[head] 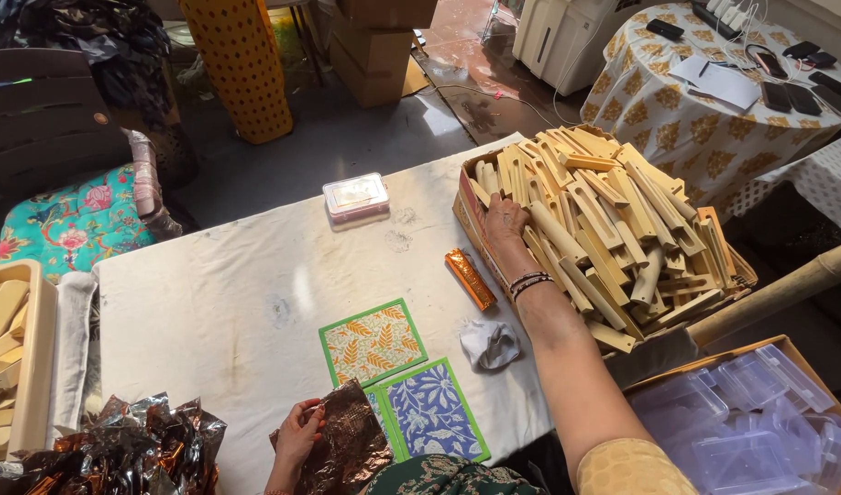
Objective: The person wipes a small plastic container and places it aside, then wipes several wooden handles with a cloth. The person wraps each handle in metallic foil and sets the wrapped items on the table. The person repeats this process for multiple handles.
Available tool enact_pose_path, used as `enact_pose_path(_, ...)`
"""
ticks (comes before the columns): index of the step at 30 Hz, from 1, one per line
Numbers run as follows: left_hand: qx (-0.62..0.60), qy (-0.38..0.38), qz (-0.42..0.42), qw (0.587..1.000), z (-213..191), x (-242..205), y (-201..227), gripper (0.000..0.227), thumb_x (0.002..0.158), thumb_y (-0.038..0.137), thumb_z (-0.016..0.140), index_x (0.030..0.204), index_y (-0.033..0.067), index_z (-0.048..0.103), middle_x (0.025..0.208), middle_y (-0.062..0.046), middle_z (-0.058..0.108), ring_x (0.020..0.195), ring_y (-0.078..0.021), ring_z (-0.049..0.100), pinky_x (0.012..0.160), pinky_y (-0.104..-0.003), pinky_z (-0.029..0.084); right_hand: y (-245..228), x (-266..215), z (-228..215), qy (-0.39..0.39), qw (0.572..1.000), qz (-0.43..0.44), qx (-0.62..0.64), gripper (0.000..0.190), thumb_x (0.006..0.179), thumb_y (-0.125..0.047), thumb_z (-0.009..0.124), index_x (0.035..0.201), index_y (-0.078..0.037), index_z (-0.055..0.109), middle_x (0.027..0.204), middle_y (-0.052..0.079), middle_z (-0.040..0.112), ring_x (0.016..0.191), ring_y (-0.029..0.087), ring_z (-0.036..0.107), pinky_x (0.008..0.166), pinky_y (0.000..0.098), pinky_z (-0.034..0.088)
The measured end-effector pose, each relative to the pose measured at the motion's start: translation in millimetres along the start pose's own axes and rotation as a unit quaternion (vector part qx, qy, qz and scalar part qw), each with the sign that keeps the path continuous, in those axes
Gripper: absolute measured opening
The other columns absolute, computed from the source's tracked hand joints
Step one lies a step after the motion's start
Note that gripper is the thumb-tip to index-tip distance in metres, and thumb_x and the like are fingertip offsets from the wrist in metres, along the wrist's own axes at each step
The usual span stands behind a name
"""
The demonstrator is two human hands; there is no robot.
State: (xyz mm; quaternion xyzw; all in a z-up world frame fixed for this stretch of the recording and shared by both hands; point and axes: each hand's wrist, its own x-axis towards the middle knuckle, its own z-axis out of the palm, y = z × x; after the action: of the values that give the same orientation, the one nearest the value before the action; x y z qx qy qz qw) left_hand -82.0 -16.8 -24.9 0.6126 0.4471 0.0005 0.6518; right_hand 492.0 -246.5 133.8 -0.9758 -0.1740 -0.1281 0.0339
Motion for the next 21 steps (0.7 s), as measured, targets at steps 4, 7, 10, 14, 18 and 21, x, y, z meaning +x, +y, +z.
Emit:
enact_pose_path(4, -0.008, 0.013, 0.001, 1.000, -11.4, 7.1, -18.2, 0.040, 0.094, 0.033, 0.070, 0.128, 0.0121, 0.067, 0.102, -0.001, 0.077, 0.089, -0.0115, 0.069, 0.073, -0.030, 0.054, 1.4, 6.0, 6.5, 0.022, 0.999, 0.011, 0.020, 0.012, 0.098, -0.011, 0.060, 0.105, -0.009, 0.070, 0.084, 0.016, 0.073, 0.078, 0.029, 0.072, 0.063, 0.0462, 0.055)
enact_pose_path(7, -0.007, 0.023, 0.002, 1.000, -18.0, 6.9, -24.8, 0.040, 0.093, 0.032, 0.072, 0.128, 0.0123, 0.069, 0.102, -0.004, 0.078, 0.088, -0.0125, 0.069, 0.072, -0.030, 0.054, 2.3, 8.9, 11.8, 0.029, 0.999, 0.011, 0.019, 0.011, 0.095, -0.011, 0.061, 0.100, -0.009, 0.071, 0.085, 0.017, 0.074, 0.078, 0.030, 0.072, 0.064, 0.0455, 0.056)
enact_pose_path(10, 0.000, 0.031, -0.011, 0.999, -16.3, -2.0, -13.0, 0.039, 0.094, 0.032, 0.071, 0.128, 0.0128, 0.069, 0.105, -0.004, 0.077, 0.090, -0.0130, 0.069, 0.073, -0.031, 0.054, 5.8, 14.9, 23.2, 0.029, 0.987, 0.082, 0.139, 0.019, 0.100, -0.013, 0.057, 0.088, -0.006, 0.071, 0.081, 0.017, 0.074, 0.074, 0.030, 0.072, 0.064, 0.0427, 0.055)
enact_pose_path(14, -0.005, 0.026, -0.027, 0.999, -9.2, -4.9, 1.3, 0.039, 0.095, 0.032, 0.069, 0.130, 0.0139, 0.067, 0.110, -0.001, 0.077, 0.093, -0.0124, 0.070, 0.076, -0.029, 0.054, -4.7, 7.4, -14.5, 0.022, 0.963, 0.141, 0.229, 0.037, 0.107, -0.019, 0.050, 0.078, -0.007, 0.070, 0.077, 0.016, 0.071, 0.068, 0.025, 0.066, 0.062, 0.0382, 0.047)
enact_pose_path(18, -0.011, 0.010, -0.014, 1.000, -1.8, 4.9, -2.3, 0.038, 0.096, 0.032, 0.069, 0.130, 0.0138, 0.066, 0.109, -0.002, 0.076, 0.092, -0.0121, 0.068, 0.075, -0.029, 0.054, 27.5, 48.9, 80.5, -0.164, 0.879, -0.036, -0.447, 0.027, 0.111, 0.007, 0.035, 0.107, -0.020, 0.041, 0.103, -0.012, 0.039, 0.076, 0.003, 0.027, 0.065, 0.0142, 0.027)
enact_pose_path(21, -0.013, 0.008, -0.006, 1.000, 0.5, 2.5, 3.9, 0.038, 0.095, 0.031, 0.070, 0.129, 0.0138, 0.067, 0.107, -0.002, 0.076, 0.091, -0.0115, 0.067, 0.074, -0.029, 0.053, 38.4, 60.8, 118.7, -0.105, 0.959, 0.007, -0.263, 0.014, 0.107, -0.004, 0.059, 0.111, -0.017, 0.059, 0.102, 0.001, 0.057, 0.072, 0.015, 0.042, 0.059, 0.0294, 0.037)
